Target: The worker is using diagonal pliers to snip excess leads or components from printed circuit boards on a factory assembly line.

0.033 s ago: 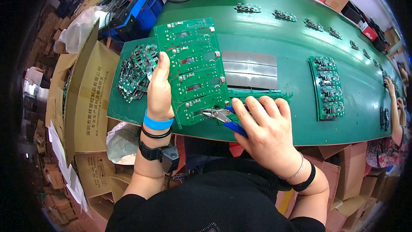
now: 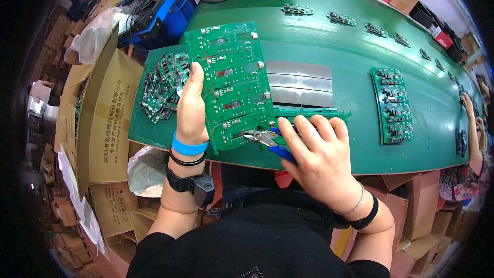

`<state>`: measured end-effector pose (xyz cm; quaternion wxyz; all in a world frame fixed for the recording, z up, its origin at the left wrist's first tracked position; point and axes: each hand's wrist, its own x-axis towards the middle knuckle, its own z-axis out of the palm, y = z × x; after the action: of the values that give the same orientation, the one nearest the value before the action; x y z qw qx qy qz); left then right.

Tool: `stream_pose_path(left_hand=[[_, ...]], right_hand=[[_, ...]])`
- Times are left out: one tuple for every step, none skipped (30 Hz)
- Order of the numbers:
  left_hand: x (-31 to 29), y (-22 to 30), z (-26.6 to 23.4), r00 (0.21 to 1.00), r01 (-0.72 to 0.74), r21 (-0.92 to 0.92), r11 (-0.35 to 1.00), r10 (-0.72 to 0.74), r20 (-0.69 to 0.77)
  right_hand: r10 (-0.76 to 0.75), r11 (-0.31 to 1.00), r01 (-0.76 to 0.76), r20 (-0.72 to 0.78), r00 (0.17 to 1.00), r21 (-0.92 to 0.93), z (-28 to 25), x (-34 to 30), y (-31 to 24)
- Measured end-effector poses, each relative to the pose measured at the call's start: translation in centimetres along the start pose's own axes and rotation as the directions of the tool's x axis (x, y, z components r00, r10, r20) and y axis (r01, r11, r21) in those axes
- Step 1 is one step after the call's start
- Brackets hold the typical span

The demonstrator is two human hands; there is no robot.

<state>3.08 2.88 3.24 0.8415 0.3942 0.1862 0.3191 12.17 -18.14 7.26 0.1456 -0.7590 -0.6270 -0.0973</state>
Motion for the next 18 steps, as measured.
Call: stream_pose_path(left_hand=[[0.0, 0.1, 0.1, 1.0, 0.001, -0.001, 1.0, -0.001, 0.0], [-0.1, 0.3, 0.2, 1.0, 0.018, -0.019, 1.0, -0.018, 0.025], [-0.2, 0.4, 0.3, 0.998, 0.037, -0.038, 0.999, -0.035, 0.051], [-0.2, 0.4, 0.2, 0.998, 0.037, -0.037, 0.999, -0.035, 0.049], [-0.1, 0.2, 0.2, 0.999, 0.037, -0.036, 0.999, -0.036, 0.025], [0.0, 0.1, 0.1, 0.999, 0.038, -0.035, 0.999, -0.038, 0.001], [0.1, 0.0, 0.0, 0.999, 0.038, -0.036, 0.999, -0.038, 0.001], [0.1, 0.0, -0.1, 0.999, 0.036, -0.032, 0.999, -0.036, 0.0], [0.1, 0.0, -0.2, 0.999, 0.033, -0.027, 0.999, -0.033, -0.002], [0.0, 0.2, -0.1, 0.999, 0.032, -0.027, 0.999, -0.032, -0.003], [-0.2, 0.4, 0.3, 1.0, 0.024, -0.01, 1.0, -0.024, -0.003], [-0.3, 0.5, 0.5, 1.0, 0.015, 0.007, 1.0, -0.015, -0.002], [-0.3, 0.5, 0.4, 1.0, 0.014, 0.007, 1.0, -0.014, -0.002], [-0.4, 0.5, 0.2, 1.0, -0.005, 0.069, 0.998, 0.004, 0.019], [-0.4, 0.4, 0.0, 0.999, -0.025, 0.13, 0.991, 0.02, 0.04], [-0.7, 0.6, -0.4, 0.999, -0.029, 0.133, 0.991, 0.024, 0.04], [-0.8, 0.9, -0.9, 0.97, 0.18, -0.077, 0.981, -0.164, 0.177], [-0.9, 0.9, -1.2, 0.886, 0.403, -0.244, 0.882, -0.31, 0.345]], right_hand=[[-0.011, 1.0, 0.011, -0.009, 1.0, -0.008, 0.0, 0.0, 0.1], [-0.012, 1.0, 0.012, -0.008, 1.0, -0.006, 0.0, 0.0, 0.1], [-0.023, 1.0, 0.023, -0.021, 1.0, -0.018, -0.1, 0.1, 0.1], [-0.035, 0.999, 0.034, -0.033, 0.999, -0.03, -0.2, 0.2, 0.1], [-0.035, 0.999, 0.034, -0.033, 0.999, -0.031, -0.2, 0.2, 0.2], [-0.058, 0.998, 0.056, -0.04, 0.998, -0.04, -0.1, 0.2, 0.3], [-0.081, 0.996, 0.078, -0.048, 0.996, -0.049, -0.1, 0.2, 0.4], [-0.082, 0.996, 0.08, -0.048, 0.995, -0.048, -0.1, 0.2, 0.5], [-0.101, 0.994, 0.098, -0.062, 0.993, -0.044, 0.0, 0.2, 0.6], [-0.119, 0.992, 0.116, -0.075, 0.99, -0.039, 0.1, 0.3, 0.6], [-0.12, 0.992, 0.117, -0.075, 0.99, -0.04, 0.3, 0.2, 0.7], [-0.111, 0.994, 0.109, -0.112, 0.988, -0.02, 0.5, 0.2, 0.8], [-0.101, 0.995, 0.102, -0.148, 0.984, -0.001, 0.6, 0.1, 0.9], [-0.077, 0.996, 0.083, -0.174, 0.982, 0.028, 0.2, 0.1, 1.0], [-0.052, 0.996, 0.065, -0.201, 0.978, 0.057, -0.2, 0.0, 1.2], [0.001, 0.996, 0.023, -0.252, 0.968, 0.091, -0.2, -0.3, 1.5], [0.05, 0.996, -0.023, -0.317, 0.947, 0.087, -0.6, -0.4, 1.9], [0.116, 0.991, -0.089, -0.34, 0.933, 0.095, -0.5, -0.6, 2.4]])
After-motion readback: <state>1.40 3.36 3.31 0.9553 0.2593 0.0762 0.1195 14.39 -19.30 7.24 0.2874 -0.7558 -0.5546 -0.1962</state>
